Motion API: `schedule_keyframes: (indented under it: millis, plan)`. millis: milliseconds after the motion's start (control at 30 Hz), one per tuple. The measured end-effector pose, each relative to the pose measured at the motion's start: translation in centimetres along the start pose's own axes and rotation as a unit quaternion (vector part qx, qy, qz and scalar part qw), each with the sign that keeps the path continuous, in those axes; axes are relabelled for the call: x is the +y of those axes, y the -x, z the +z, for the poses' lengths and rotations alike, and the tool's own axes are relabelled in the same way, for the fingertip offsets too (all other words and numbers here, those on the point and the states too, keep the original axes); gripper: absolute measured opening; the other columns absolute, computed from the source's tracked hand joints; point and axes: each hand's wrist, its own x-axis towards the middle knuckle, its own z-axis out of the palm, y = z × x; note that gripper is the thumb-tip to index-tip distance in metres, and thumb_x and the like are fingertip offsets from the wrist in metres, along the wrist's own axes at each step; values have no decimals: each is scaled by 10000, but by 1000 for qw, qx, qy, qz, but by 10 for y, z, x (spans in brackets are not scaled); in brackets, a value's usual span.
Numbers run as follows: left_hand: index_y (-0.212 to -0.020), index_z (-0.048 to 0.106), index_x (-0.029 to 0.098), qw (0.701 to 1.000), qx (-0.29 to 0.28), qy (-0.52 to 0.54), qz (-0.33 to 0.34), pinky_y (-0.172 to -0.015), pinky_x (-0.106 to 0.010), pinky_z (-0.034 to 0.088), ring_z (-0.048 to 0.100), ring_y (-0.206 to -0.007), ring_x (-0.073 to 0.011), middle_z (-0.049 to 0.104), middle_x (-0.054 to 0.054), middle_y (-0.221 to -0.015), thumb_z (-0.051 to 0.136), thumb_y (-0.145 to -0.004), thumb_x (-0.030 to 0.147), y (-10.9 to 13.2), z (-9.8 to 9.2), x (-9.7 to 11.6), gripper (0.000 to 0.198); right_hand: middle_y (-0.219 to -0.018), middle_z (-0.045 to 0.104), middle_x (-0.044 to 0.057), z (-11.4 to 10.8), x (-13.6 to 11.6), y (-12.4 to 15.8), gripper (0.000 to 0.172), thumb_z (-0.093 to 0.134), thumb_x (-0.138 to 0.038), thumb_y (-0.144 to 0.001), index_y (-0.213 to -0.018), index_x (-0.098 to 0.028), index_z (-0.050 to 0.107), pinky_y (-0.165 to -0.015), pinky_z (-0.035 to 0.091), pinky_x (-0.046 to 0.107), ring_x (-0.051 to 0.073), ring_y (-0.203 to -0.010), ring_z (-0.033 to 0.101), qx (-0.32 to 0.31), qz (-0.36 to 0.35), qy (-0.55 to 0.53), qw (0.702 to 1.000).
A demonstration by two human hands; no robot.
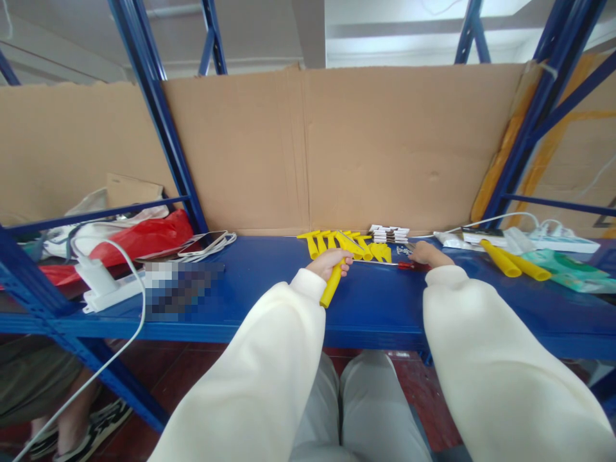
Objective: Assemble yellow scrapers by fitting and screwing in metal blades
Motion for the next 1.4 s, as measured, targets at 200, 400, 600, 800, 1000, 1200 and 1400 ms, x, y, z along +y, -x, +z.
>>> schedule_keyframes:
  millis: [200,400,600,800,1000,1200,1400]
  plan:
    - [-705,413,188,1000,-6,9,-4,-369,-149,239,307,-356,-30,417,74,-511,414,-939,35,-3,-1,-1,280,-814,740,138,-8,-13,10,123,631,-193,-818,-847,-144,740,-759,521,291,263,-882,707,20,-29,-37,999]
    - [-723,408,189,999,-8,30,-16,-367,-139,230,297,-353,-30,408,80,-509,383,-951,46,-5,-2,-1,271,-801,716,74,-8,-50,21,138,556,-211,-851,-751,-171,644,-808,510,303,201,-821,653,89,-115,-239,960]
    - [-734,414,190,997,-40,70,-21,-365,-133,217,285,-353,-29,388,81,-522,378,-952,69,-5,-5,0,252,-794,670,33,6,-96,35,282,667,-470,-778,-707,-208,591,-850,494,343,197,-832,621,66,-233,-444,863]
    - [-732,421,190,994,-55,93,-17,-368,-138,232,290,-358,-31,389,77,-537,390,-948,76,-5,-5,1,245,-880,677,34,14,-106,44,361,706,-574,-718,-689,-229,605,-974,445,410,220,-930,606,59,-271,-479,833]
    - [-737,432,182,993,-67,101,-11,-369,-133,232,296,-357,-27,385,80,-537,380,-958,77,-7,-5,1,250,-886,665,30,15,-105,46,316,686,-527,-738,-700,-224,604,-991,432,401,211,-937,606,50,-269,-489,828]
    - [-731,427,190,991,-63,114,-9,-372,-132,230,291,-362,-29,379,80,-537,438,-920,82,-9,-5,-1,218,-861,666,20,14,-106,48,309,689,-513,-745,-731,-214,614,-954,448,385,207,-920,602,30,-249,-488,836]
    - [-739,444,184,992,-62,112,-1,-366,-135,235,298,-366,-37,383,75,-526,427,-909,79,-9,-4,-2,201,-905,660,18,23,-108,44,335,745,-497,-707,-821,-218,600,-929,473,374,192,-937,598,27,-224,-534,815]
